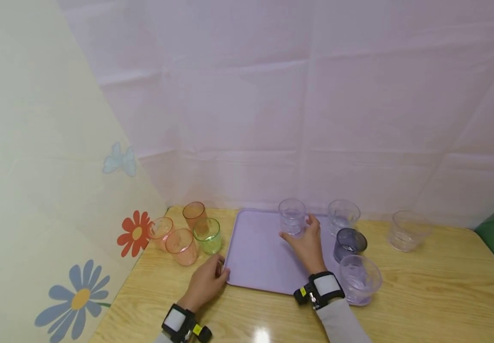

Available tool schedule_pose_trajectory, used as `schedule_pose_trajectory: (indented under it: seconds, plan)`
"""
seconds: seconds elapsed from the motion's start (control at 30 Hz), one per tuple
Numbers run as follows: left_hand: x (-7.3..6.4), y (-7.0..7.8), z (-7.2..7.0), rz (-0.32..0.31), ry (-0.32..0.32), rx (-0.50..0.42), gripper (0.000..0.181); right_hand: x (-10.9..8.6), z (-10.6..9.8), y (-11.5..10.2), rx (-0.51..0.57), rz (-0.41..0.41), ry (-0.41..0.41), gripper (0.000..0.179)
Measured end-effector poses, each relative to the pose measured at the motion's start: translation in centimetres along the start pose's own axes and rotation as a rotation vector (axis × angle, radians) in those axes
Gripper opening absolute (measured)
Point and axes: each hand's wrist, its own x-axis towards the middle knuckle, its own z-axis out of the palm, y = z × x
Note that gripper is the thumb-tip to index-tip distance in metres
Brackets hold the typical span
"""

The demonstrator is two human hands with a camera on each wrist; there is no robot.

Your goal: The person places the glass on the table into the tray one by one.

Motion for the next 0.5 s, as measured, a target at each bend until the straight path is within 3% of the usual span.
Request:
schedule_pose_trajectory:
  seconds: [0.27,0.5]
  plan:
    - [-0.1,-0.2,0.2,0.000,0.002,0.000,0.019,-1.8,-0.5,-0.9,-0.061,0.038,-0.005,0.075]
    - [0.0,-0.2,0.3,0.000,0.007,0.002,0.020,-3.1,-0.7,-1.2,-0.120,0.016,-0.032,0.056]
